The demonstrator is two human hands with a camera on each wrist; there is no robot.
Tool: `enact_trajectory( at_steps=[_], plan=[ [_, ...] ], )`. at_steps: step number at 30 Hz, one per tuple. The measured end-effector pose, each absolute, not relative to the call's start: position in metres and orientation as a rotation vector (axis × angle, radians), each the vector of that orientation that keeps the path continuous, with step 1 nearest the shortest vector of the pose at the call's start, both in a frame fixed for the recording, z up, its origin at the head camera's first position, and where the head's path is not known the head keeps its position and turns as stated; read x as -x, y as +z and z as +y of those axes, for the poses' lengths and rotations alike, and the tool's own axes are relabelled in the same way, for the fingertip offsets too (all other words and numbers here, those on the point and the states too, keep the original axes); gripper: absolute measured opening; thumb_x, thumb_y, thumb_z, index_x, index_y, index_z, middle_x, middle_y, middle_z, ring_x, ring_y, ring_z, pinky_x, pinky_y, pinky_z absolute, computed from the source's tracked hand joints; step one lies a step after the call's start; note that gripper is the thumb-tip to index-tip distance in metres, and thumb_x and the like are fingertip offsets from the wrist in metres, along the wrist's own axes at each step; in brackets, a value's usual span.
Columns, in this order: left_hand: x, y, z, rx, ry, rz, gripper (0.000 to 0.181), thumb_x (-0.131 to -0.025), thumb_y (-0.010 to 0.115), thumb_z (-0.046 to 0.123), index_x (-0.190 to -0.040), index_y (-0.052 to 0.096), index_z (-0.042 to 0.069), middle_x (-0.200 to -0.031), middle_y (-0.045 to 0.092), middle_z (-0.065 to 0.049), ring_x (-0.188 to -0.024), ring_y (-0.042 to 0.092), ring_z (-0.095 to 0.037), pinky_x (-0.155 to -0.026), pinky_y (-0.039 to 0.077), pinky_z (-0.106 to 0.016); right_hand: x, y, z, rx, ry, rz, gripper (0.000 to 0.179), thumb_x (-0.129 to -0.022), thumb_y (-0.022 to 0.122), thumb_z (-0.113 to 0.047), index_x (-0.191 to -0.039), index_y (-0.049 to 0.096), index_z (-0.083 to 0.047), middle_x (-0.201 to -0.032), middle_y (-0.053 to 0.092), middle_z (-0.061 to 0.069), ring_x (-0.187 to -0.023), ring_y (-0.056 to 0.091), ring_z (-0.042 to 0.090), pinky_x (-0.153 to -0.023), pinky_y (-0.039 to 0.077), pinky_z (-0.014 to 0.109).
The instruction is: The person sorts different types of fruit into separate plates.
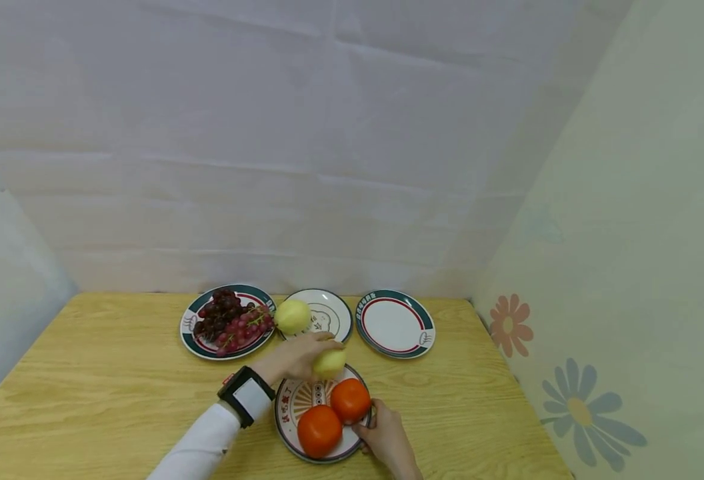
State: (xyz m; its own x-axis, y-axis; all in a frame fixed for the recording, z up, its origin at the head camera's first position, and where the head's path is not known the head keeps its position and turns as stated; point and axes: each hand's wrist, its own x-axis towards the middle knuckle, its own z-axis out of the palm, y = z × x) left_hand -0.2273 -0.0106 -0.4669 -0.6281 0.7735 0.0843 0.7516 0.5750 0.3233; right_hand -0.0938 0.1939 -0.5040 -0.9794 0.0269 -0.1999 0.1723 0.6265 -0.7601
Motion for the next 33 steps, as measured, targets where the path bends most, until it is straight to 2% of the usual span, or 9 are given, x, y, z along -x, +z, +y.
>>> enact_trajectory(
  at_steps=[7,10,14,22,29,33],
  plan=[
    [0.244,-0.477,-0.008,-1.158,0.737,2.885,0.069,-0.076,0.079,0.017,-0.138,0.049,0.016,-0.143,0.044,-0.022,-0.124,0.050,-0.041,-0.096,0.048,-0.051,0.092,-0.506,0.193,-0.184,-1.309,2.655,0.052,-0.078,0.072,-0.003,-0.122,0.048,0.014,-0.058,0.051,0.001,-0.045,0.054,0.010,-0.042,0.047,0.023],
    [0.247,-0.482,-0.005,-1.080,0.771,2.913,0.068,-0.079,0.076,0.014,-0.140,0.046,0.015,-0.145,0.040,-0.025,-0.126,0.046,-0.045,-0.098,0.045,-0.054,0.092,-0.506,0.194,-0.187,-1.316,2.644,0.052,-0.078,0.072,-0.003,-0.121,0.048,0.014,-0.058,0.050,0.001,-0.044,0.054,0.010,-0.043,0.048,0.024],
    [0.251,-0.489,-0.002,-1.034,0.745,2.960,0.067,-0.081,0.074,0.015,-0.141,0.045,0.016,-0.146,0.039,-0.025,-0.128,0.043,-0.045,-0.098,0.045,-0.054,0.093,-0.506,0.194,-0.186,-1.320,2.635,0.052,-0.078,0.072,-0.003,-0.121,0.048,0.014,-0.058,0.050,0.001,-0.044,0.054,0.010,-0.043,0.048,0.025],
    [0.253,-0.493,0.004,-0.983,0.689,3.056,0.063,-0.082,0.073,0.017,-0.139,0.048,0.015,-0.143,0.042,-0.026,-0.125,0.045,-0.042,-0.082,0.053,-0.054,0.094,-0.501,0.193,-0.204,-1.322,2.616,0.053,-0.079,0.071,-0.002,-0.123,0.047,0.015,-0.058,0.050,0.001,-0.045,0.054,0.010,-0.044,0.048,0.024],
    [0.244,-0.488,-0.002,-0.940,0.683,3.119,0.060,-0.083,0.072,0.027,-0.137,0.050,0.012,-0.143,0.043,-0.026,-0.127,0.046,-0.043,-0.085,0.052,-0.055,0.093,-0.502,0.193,-0.196,-1.336,2.621,0.051,-0.079,0.071,-0.003,-0.122,0.048,0.014,-0.058,0.050,0.001,-0.045,0.055,0.010,-0.044,0.049,0.026],
    [0.233,-0.483,-0.011,-0.859,0.699,3.192,0.057,-0.087,0.068,0.033,-0.135,0.049,0.010,-0.136,0.049,-0.022,-0.118,0.053,-0.040,-0.080,0.054,-0.053,0.092,-0.502,0.194,-0.195,-1.340,2.626,0.051,-0.079,0.071,-0.003,-0.121,0.048,0.014,-0.058,0.050,0.001,-0.045,0.055,0.011,-0.044,0.049,0.026]
  ],
)
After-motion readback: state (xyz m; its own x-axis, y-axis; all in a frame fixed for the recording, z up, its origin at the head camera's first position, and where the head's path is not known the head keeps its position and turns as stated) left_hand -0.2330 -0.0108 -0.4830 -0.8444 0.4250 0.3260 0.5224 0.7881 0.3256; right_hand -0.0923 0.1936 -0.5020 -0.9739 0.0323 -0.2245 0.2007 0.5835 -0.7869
